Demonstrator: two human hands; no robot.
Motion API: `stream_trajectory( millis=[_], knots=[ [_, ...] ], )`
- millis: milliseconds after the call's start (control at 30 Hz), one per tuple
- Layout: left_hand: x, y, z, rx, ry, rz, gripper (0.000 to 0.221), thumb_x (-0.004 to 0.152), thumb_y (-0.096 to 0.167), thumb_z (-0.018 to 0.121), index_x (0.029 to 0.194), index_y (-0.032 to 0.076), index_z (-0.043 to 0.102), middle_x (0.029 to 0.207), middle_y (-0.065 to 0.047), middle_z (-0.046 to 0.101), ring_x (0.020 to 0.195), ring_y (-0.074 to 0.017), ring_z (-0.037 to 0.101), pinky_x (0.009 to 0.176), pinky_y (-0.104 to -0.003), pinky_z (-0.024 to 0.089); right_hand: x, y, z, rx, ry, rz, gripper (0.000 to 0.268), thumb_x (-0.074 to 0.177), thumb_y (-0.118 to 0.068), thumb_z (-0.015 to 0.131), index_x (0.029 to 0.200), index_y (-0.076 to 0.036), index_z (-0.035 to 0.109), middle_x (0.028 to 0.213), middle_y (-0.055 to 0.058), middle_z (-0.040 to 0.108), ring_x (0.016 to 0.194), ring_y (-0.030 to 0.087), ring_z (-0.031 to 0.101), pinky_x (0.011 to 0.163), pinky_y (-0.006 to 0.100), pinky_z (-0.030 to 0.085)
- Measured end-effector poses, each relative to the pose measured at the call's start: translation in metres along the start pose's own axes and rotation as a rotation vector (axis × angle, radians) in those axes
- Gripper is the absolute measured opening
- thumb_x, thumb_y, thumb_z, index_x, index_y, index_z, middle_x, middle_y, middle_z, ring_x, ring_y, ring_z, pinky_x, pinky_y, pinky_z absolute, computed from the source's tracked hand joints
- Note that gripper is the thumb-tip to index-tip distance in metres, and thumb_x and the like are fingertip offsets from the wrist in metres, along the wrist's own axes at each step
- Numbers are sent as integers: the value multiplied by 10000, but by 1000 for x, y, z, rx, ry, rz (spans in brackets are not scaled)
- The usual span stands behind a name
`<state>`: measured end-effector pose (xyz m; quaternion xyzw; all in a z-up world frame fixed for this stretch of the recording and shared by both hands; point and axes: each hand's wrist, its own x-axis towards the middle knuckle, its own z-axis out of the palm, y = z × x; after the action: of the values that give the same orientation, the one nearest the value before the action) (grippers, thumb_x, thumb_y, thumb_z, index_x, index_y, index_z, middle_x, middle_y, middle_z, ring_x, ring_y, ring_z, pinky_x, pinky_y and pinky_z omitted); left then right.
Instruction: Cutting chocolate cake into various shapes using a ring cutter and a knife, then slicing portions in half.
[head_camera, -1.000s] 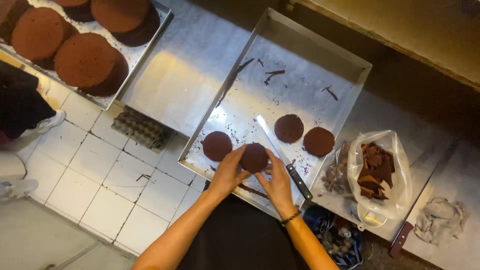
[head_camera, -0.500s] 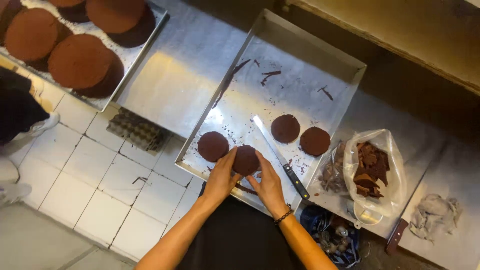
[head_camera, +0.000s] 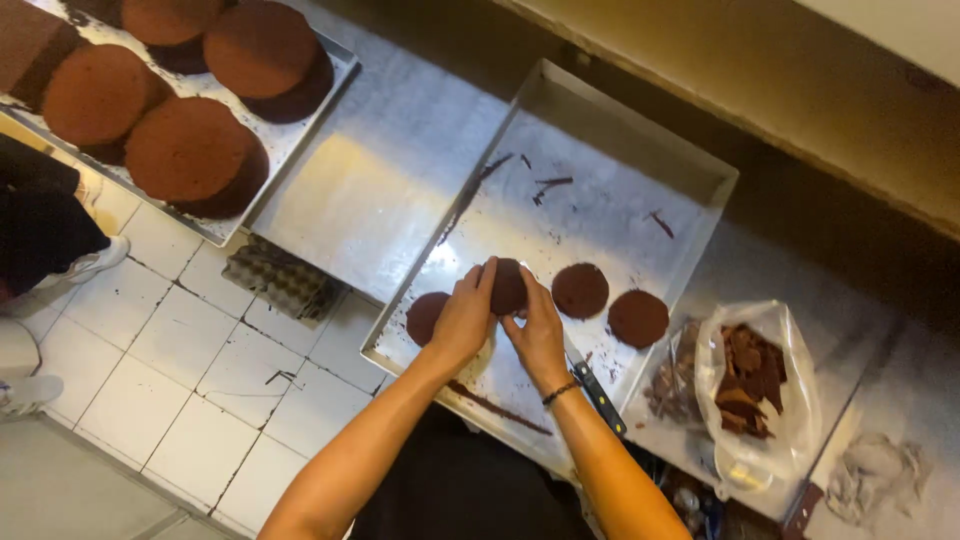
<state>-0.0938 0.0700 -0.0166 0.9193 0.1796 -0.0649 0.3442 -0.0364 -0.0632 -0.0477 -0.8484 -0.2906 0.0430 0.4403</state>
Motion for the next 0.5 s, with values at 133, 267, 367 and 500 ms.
stream_trajectory(
  millis=[133,267,367,500],
  knots=[
    [38,-32,-20,15,21,-14,951,752,-115,671,1599,-16,251,1445,-357,467,1265,-520,554,1005,-571,520,32,-2,26,-5,3,-38,816,738,-70,815,1491,-121,506,1221,166,629,922,382,711,752,456,610],
    [35,-53,-44,60,19,-21,997,756,8,739,1612,19,227,1397,-302,542,1269,-485,574,1012,-566,511,45,-26,32,71,-100,-19,859,788,19,780,1553,-99,407,1345,232,570,1166,442,634,851,443,627],
    [28,-35,-62,48,-1,-29,991,777,77,770,1607,8,234,1474,-320,464,1288,-514,538,1013,-616,496,41,-19,20,5,-100,-34,884,766,4,784,1556,-118,408,1373,218,561,1194,417,619,893,445,610],
    [24,10,-58,161,326,189,570,885,222,735,1396,14,594,1088,-231,676,971,-440,672,816,-545,528,21,12,-32,-252,74,29,616,876,-107,722,1467,-73,553,1286,203,642,1218,364,606,1075,464,440]
  ],
)
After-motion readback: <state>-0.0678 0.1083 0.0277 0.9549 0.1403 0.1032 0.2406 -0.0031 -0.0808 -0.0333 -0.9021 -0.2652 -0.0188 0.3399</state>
